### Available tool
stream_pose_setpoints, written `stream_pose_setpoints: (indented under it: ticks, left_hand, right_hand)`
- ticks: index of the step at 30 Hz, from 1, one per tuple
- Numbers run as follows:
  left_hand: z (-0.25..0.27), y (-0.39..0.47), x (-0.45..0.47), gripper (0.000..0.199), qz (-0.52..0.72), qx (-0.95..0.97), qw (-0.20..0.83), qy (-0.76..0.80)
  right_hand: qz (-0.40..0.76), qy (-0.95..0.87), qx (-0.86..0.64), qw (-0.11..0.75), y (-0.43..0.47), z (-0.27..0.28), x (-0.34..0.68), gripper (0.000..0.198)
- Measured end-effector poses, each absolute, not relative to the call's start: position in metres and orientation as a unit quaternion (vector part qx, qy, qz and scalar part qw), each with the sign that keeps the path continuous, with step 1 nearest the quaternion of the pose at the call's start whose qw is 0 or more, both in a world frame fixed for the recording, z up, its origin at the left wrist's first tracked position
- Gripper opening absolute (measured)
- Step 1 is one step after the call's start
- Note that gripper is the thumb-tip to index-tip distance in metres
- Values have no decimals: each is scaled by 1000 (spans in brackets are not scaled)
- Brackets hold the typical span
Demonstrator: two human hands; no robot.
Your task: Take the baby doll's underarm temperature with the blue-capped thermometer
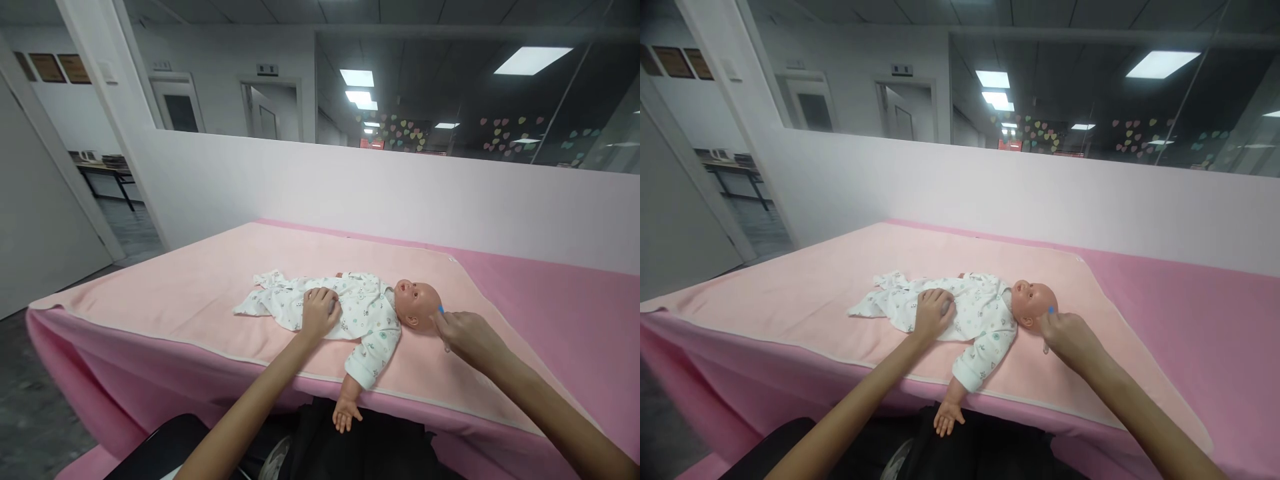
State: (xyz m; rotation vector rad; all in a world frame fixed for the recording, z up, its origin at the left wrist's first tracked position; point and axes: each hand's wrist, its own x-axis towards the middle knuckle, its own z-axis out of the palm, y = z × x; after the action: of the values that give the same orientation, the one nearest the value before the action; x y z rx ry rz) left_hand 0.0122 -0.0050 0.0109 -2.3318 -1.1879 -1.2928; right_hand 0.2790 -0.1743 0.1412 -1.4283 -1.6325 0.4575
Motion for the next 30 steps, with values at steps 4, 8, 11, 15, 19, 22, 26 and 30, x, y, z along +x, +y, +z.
stream_pose_setpoints:
  ticks: [4,8,11,15,19,22,26,30]
  left_hand:
    - [11,-5,12,7,-437,-796,106,-405]
    - [11,-5,13,7,-442,-792,108,-406]
    - [11,-4,13,7,-441,-793,103,-408]
    - [11,-4,13,7,-434,-796,92,-412]
    - [10,-3,13,7,-431,-796,86,-415]
    - [10,-3,14,8,-428,-798,83,-416]
    - [11,-3,14,8,-430,-798,87,-414]
    - [12,-4,14,8,-430,-798,84,-414]
  right_hand:
    - [124,-643,-539,529,-177,155,287,37]
    - [68,-687,-513,510,-174,149,275,50]
    - [34,-712,-520,470,-169,138,266,38]
    - [45,-644,-522,558,-175,137,271,44]
    - [147,-642,-546,517,-178,127,263,49]
    - [170,-662,-551,479,-180,116,261,38]
    - [138,-657,-553,494,-180,103,273,39]
    - [110,-666,-559,483,-174,96,287,43]
